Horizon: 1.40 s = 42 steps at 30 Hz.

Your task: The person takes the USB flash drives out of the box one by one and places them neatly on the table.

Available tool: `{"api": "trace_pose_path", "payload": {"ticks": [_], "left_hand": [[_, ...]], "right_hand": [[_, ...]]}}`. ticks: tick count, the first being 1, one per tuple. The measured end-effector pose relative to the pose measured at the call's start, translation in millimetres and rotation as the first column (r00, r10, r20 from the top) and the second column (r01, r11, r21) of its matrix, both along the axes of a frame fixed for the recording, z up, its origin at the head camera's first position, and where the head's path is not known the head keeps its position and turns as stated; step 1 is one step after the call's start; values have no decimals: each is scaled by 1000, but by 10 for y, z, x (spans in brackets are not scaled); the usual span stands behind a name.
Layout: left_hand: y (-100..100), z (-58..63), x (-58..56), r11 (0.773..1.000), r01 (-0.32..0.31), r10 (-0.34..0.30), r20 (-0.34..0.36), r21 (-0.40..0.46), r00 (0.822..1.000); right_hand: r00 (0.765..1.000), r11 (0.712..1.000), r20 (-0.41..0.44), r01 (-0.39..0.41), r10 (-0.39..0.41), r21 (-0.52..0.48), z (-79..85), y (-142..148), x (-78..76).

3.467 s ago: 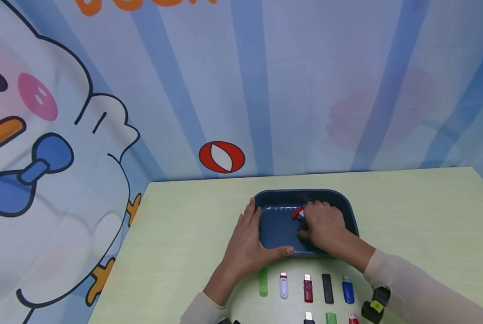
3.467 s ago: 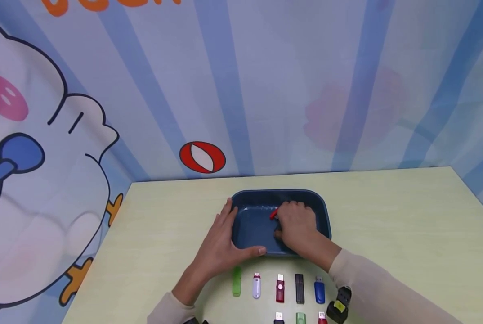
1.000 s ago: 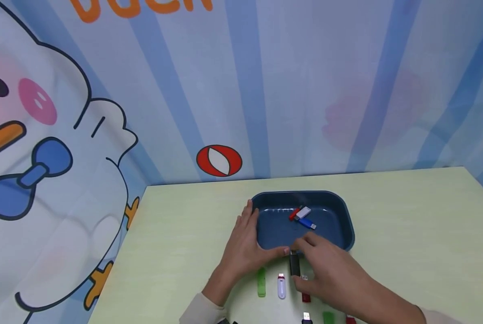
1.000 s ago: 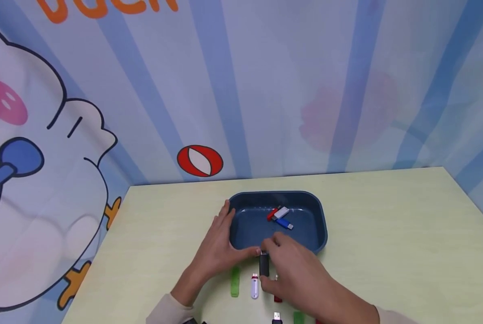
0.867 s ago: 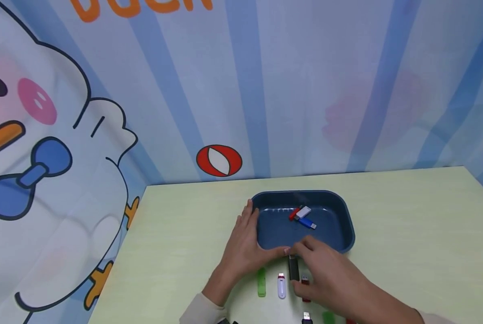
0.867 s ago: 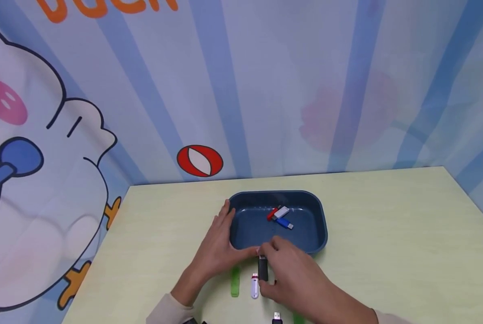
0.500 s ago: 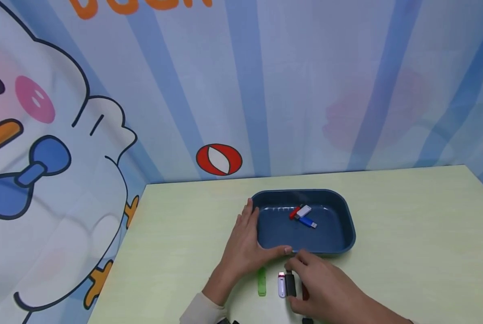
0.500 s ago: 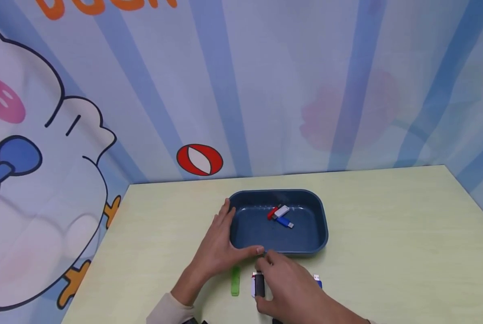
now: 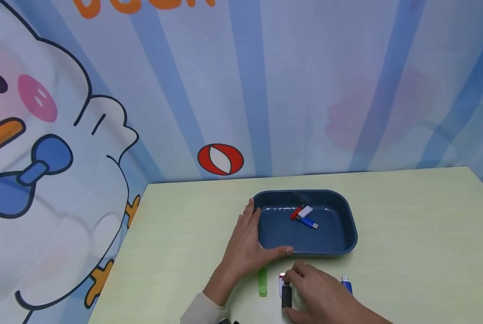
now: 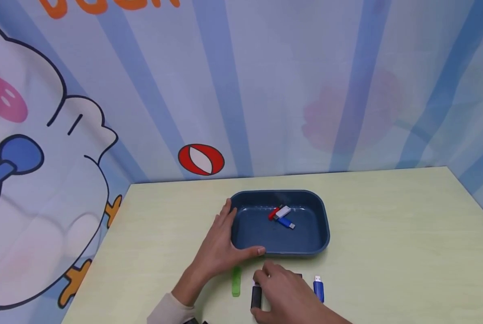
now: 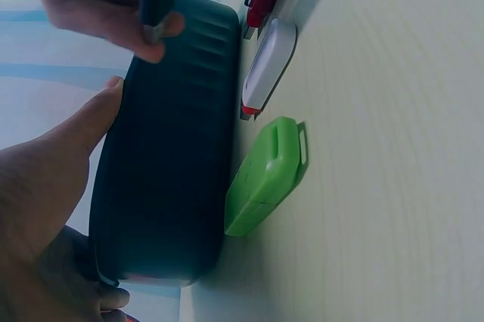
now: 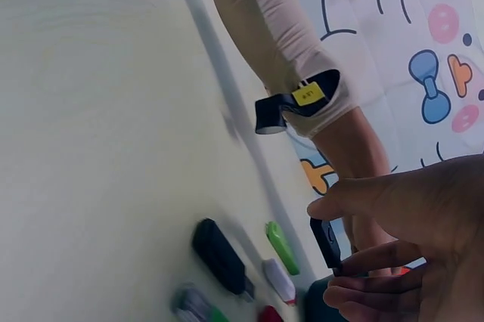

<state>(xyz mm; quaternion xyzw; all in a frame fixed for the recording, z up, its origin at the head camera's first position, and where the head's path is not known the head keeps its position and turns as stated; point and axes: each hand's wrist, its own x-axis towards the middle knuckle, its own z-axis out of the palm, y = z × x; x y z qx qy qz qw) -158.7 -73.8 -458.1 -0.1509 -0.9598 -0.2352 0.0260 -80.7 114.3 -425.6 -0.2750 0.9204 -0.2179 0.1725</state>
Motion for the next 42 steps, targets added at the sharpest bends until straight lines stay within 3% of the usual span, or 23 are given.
{"api": "trace_pose_path", "payload": {"ticks": [4,11,21,28,42], "left_hand": [[1,8,-2,1000,7,-7,-15,10,1000],[8,10,-19,1000,16,-15,-37,22,999],[6,9,-22,1000,1,0,-34,22,999],[11,-2,-4,1000,2,-2,-18,22,1000],[12,-21,6,1000,-7,7,-18,17,1000]], "right_hand": [[999,999,45,-29,28,26,-66,-24,21],[993,992,21,-120,119,45,-158,-23,44],[987,988,95,-135,128,73,-218,-63,53],[985,984,62,-164,160,72,-333,-57,72],[988,981,-9,-150,152,120,-296,-122,162]]}}
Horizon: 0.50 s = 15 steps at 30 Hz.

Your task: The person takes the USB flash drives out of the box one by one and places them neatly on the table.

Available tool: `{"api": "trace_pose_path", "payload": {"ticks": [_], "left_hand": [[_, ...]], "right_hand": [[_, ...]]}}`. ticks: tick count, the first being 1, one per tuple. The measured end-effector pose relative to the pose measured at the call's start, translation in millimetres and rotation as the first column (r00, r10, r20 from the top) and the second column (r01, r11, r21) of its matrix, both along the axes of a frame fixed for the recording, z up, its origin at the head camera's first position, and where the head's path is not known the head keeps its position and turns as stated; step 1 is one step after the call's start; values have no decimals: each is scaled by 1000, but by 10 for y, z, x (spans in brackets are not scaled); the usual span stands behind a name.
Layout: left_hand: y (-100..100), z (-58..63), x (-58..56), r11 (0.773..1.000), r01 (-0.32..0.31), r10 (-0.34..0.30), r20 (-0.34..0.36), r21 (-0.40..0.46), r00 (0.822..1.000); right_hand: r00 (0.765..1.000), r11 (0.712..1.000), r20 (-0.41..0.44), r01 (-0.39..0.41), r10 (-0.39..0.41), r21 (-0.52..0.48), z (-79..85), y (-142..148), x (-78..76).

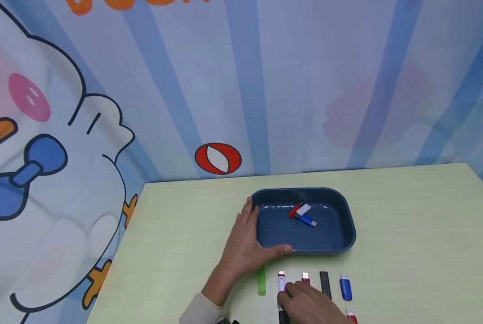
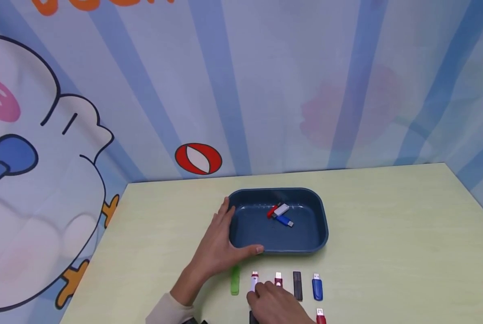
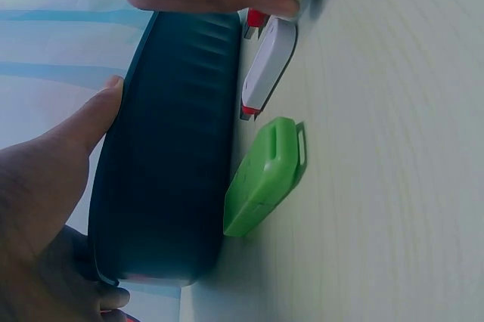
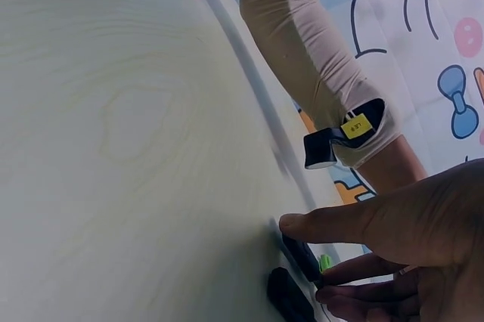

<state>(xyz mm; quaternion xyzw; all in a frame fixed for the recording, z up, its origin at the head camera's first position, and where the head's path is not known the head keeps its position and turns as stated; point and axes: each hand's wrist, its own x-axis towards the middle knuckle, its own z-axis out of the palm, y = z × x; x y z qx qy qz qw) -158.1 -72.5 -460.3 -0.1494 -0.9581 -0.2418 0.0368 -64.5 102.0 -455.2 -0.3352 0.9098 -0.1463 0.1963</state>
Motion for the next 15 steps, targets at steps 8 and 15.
{"api": "trace_pose_path", "payload": {"ticks": [8,15], "left_hand": [[-7,1,-8,1000,1,-1,-10,-3,1000],[-6,10,-4,1000,3,-3,-2,-1,1000]], "right_hand": [[999,999,-37,-24,25,31,-14,-24,15],[998,998,-53,-23,26,61,-2,-27,14]]}}
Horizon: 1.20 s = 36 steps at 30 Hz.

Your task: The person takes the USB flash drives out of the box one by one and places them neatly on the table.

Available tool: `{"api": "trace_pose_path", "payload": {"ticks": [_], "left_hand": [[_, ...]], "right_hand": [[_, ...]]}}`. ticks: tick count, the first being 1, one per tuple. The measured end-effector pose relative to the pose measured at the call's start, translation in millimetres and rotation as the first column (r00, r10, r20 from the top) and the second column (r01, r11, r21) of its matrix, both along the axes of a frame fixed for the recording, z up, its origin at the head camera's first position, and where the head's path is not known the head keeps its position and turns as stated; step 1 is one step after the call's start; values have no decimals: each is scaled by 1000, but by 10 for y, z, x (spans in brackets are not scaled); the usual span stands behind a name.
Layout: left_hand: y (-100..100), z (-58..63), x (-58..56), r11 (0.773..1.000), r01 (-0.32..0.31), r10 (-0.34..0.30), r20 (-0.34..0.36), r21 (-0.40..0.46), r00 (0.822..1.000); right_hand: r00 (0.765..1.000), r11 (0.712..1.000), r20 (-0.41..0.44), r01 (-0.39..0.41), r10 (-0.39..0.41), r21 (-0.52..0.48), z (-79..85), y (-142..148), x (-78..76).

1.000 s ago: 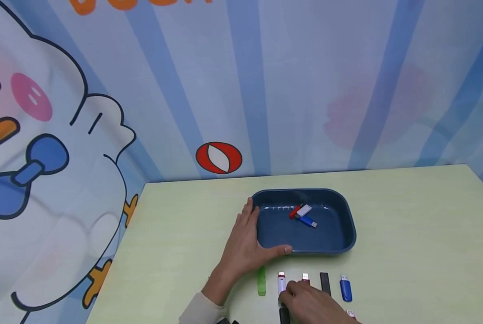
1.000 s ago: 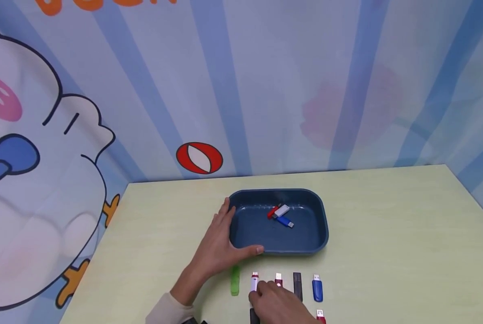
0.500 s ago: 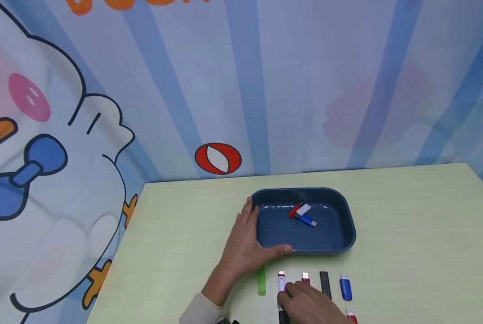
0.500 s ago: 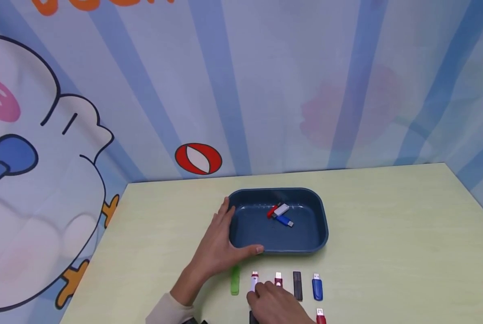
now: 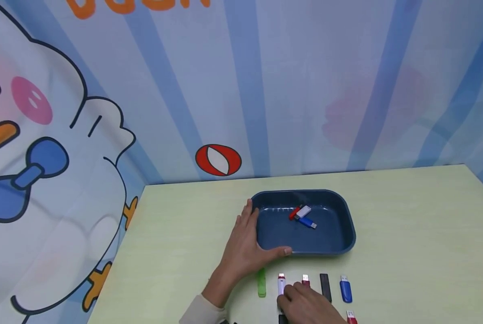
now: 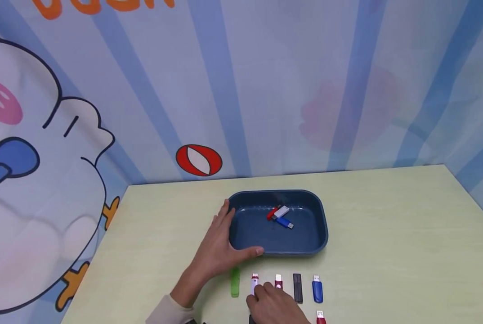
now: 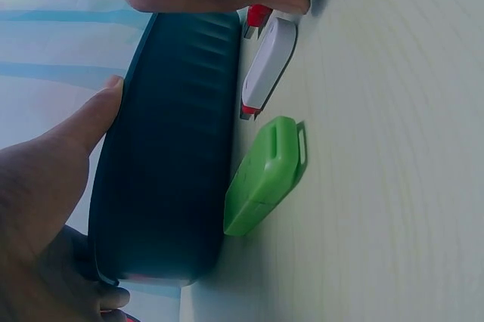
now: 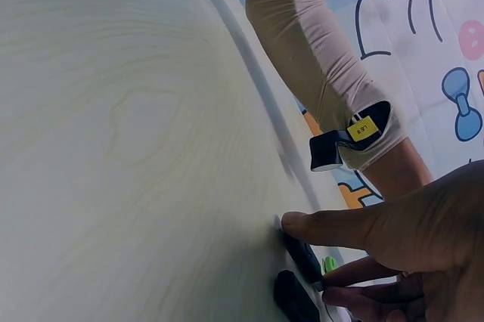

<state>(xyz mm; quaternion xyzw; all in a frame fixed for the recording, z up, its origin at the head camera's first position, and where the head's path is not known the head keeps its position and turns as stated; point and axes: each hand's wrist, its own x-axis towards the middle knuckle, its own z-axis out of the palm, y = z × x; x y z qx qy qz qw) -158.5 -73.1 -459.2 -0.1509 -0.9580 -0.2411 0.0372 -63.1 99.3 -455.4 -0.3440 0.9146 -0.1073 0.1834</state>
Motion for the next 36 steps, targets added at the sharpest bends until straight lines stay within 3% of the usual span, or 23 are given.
{"api": "trace_pose_path", "payload": {"ticks": [18,29,36], "left_hand": [[2,-2,13,1000,-5,5,-1,-3,1000],[-5,-10,4,1000,4,-4,-4,3,1000],[1,-4,0,1000,-3,3,6,-9,1000]], "right_hand": [[1000,1000,-5,12,-13,-26,2,10,24],[999,989,6,32,-32,-146,106,74,-35],[996,979,18,93,-92,-180,217,83,-92]]}}
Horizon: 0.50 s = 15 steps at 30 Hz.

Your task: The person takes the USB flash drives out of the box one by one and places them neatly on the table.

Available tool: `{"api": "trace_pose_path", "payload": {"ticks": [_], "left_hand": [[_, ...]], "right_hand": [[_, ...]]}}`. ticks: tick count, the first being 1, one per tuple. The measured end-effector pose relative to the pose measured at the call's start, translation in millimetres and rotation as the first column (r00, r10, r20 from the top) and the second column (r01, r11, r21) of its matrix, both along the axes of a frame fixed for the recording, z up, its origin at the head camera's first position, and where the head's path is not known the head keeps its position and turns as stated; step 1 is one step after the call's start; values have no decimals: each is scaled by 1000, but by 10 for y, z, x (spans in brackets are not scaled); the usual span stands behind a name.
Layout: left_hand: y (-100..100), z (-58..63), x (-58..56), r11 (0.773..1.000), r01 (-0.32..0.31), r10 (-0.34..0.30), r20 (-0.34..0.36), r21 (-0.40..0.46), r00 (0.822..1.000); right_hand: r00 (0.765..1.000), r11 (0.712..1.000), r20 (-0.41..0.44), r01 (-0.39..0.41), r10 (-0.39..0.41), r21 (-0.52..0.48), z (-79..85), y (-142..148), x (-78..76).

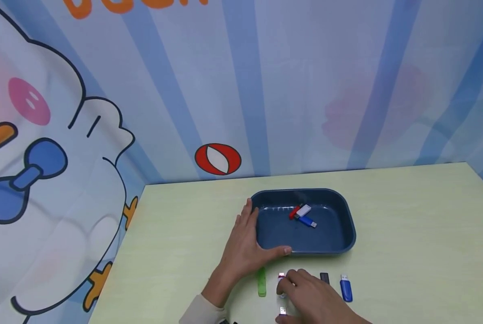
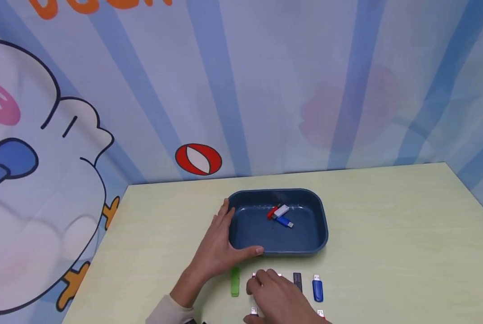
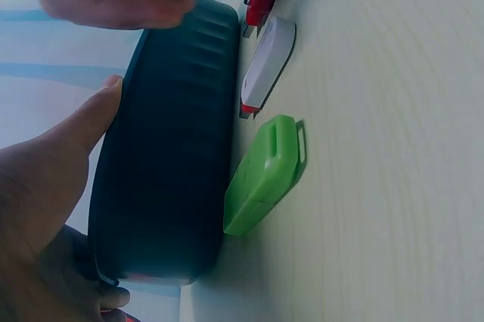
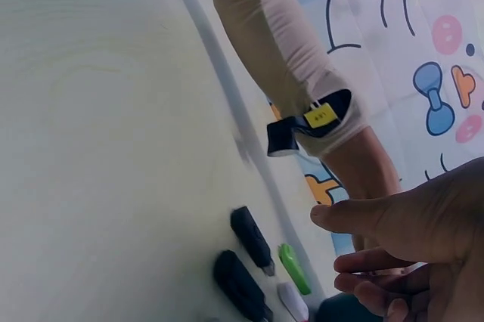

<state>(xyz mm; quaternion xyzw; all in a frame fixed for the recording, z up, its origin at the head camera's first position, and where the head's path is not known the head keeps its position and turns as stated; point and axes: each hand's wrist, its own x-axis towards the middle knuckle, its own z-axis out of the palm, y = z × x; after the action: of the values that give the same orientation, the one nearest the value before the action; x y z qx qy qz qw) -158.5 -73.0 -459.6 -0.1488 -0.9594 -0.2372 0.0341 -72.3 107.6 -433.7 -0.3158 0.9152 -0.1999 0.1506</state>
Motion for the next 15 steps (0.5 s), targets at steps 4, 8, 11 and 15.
{"api": "trace_pose_path", "payload": {"ticks": [4,8,11,15], "left_hand": [[-1,9,1,1000,-2,2,10,-6,1000],[-3,18,-1,1000,-3,4,12,-8,1000],[-1,21,5,1000,-5,5,19,-18,1000],[3,16,19,999,-3,3,15,-42,1000]], "right_hand": [[999,999,7,52,-51,-7,68,23,-42],[994,993,-13,110,-111,-31,141,78,-91],[986,987,-46,161,-161,-13,217,118,-142],[956,973,-191,229,-224,5,286,157,-200]]}}
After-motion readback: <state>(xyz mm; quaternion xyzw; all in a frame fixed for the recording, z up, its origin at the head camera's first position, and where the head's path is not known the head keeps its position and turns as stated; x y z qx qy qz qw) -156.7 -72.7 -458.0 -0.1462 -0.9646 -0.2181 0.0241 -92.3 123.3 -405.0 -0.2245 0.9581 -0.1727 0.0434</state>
